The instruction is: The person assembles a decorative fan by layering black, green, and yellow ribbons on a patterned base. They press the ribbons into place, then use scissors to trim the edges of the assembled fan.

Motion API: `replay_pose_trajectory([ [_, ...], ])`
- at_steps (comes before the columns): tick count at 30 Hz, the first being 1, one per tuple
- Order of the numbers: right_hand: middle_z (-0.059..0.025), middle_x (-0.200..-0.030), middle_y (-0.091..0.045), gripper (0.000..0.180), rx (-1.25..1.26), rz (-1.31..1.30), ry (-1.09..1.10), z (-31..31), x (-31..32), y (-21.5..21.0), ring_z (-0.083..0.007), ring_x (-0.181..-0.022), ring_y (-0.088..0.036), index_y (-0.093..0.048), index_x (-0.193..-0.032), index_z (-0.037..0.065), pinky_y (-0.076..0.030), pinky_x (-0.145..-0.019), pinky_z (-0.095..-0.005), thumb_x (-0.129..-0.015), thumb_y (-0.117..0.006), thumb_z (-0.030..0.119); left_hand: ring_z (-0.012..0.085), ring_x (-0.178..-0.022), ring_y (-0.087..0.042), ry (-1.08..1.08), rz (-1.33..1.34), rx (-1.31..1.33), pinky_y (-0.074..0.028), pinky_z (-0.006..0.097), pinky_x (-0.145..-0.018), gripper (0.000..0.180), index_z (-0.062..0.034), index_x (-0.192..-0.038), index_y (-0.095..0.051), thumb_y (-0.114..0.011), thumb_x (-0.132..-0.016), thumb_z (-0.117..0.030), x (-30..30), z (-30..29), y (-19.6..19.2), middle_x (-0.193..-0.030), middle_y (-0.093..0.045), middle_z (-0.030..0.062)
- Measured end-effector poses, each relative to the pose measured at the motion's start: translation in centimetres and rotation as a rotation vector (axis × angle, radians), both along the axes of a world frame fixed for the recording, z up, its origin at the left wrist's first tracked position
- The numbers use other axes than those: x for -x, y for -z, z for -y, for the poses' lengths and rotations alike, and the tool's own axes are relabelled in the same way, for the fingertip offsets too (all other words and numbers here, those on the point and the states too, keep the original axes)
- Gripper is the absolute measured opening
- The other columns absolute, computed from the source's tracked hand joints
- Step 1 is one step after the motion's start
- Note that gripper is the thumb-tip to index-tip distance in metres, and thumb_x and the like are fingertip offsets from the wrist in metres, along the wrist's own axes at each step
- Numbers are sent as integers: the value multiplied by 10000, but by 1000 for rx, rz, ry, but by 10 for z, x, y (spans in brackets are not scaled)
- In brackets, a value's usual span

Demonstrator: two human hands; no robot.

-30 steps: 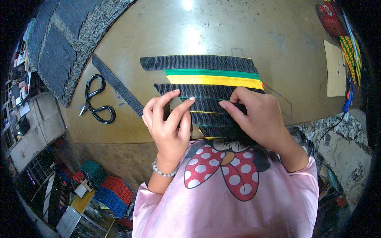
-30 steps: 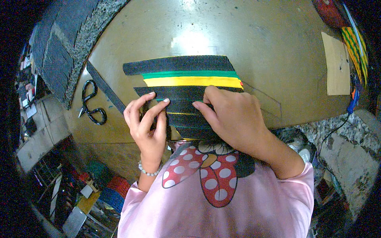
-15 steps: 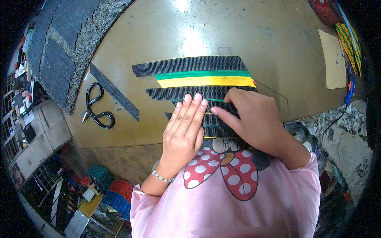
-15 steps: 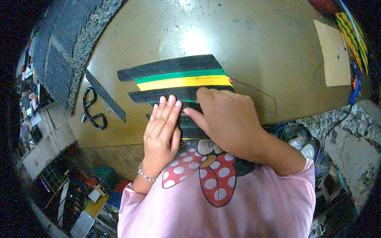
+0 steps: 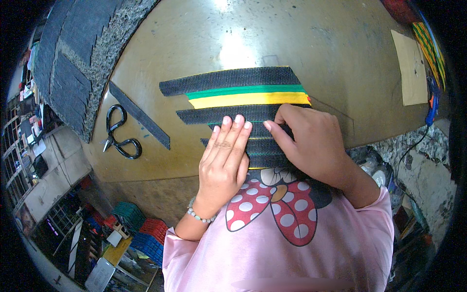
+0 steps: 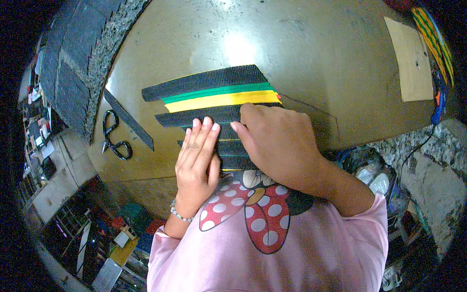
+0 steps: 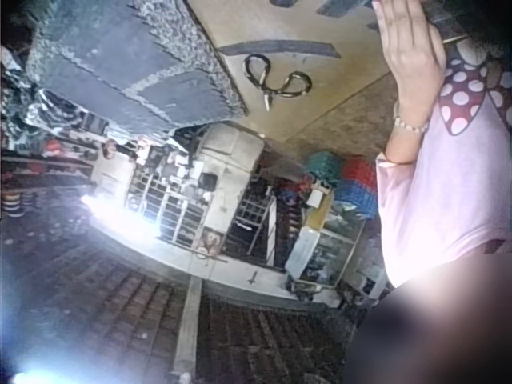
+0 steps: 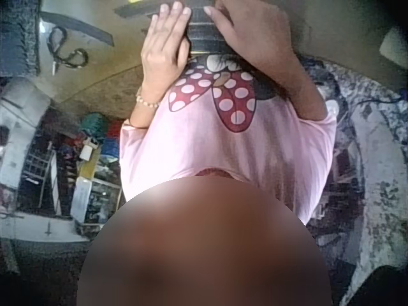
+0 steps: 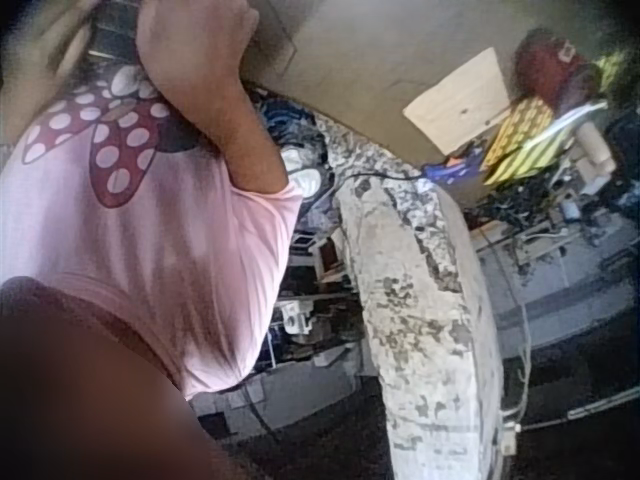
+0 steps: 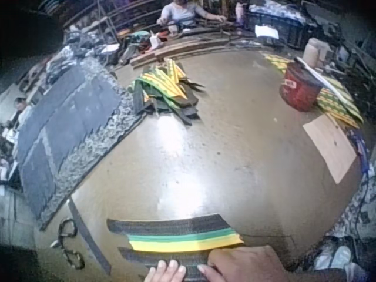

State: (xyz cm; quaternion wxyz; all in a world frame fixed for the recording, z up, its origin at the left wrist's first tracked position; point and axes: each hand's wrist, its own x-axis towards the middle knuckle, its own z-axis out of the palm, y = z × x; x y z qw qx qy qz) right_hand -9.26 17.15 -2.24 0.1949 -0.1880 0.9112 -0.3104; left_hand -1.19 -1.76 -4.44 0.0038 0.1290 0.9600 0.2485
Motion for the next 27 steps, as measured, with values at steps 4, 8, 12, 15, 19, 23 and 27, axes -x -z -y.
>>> replay_pose_trajectory([
  [4, -127, -738, -645, 213, 34, -63, 8, 0, -2, 3, -323, -700, -665, -560, -864, 68, -519, -588, -451, -925, -592, 269, 335, -1317, -500, -5, -4, 1, -387, 464, -1097, 516, -9, -1321, -579, -589, -806, 17, 3, -2, -4, -1381, -553, 176],
  [8, -120, -739, -639, 197, 31, -82, 42, 2, -5, 7, -325, -679, -648, -579, -847, 71, -489, -583, -443, -905, -630, 252, 349, -1337, -474, -17, 57, 88, -349, 482, -1116, 513, 8, -1338, -554, -602, -828, -22, 3, -10, -17, -1404, -525, 194],
  [12, -120, -743, -637, 208, -79, -81, 56, 6, -9, 5, -323, -680, -646, -588, -846, 70, -480, -588, -433, -889, -659, 261, 374, -1397, -381, 74, 100, 79, -306, 482, -1138, 545, 31, -1401, -467, -601, -887, -93, 5, -23, -13, -1483, -423, 217],
  [15, -132, -740, -641, 230, -206, -179, 41, -4, -14, -7, -323, -685, -655, -605, -841, 65, -491, -602, -427, -884, -671, 281, 375, -1399, -377, 82, 61, 49, -304, 481, -1139, 557, 10, -1420, -454, -596, -892, -98, 6, -25, -6, -1486, -423, 207],
  [19, -147, -716, -638, 302, -62, -18, 112, -30, -14, -13, -345, -689, -660, -590, -812, 67, -512, -613, -460, -934, -605, 343, 373, -1401, -375, 64, 73, 42, -304, 481, -1140, 553, -10, -1426, -456, -589, -897, -100, 2, -23, -3, -1489, -424, 200],
  [23, -149, -728, -641, 291, 12, -34, 138, -38, -11, 0, -357, -685, -654, -596, -829, 58, -505, -597, -470, -931, -611, 330, 377, -1399, -377, 67, 103, 57, -306, 479, -1139, 548, -16, -1426, -459, -583, -900, -102, 2, -23, -4, -1488, -426, 199],
  [27, -147, -743, -649, 273, 26, -37, 132, -39, -12, 5, -354, -683, -655, -600, -835, 62, -503, -586, -467, -929, -616, 318, 378, -1399, -376, 76, 93, 47, -310, 489, -1134, 556, -42, -1432, -465, -589, -893, -100, 3, -22, -4, -1497, -415, 197],
])
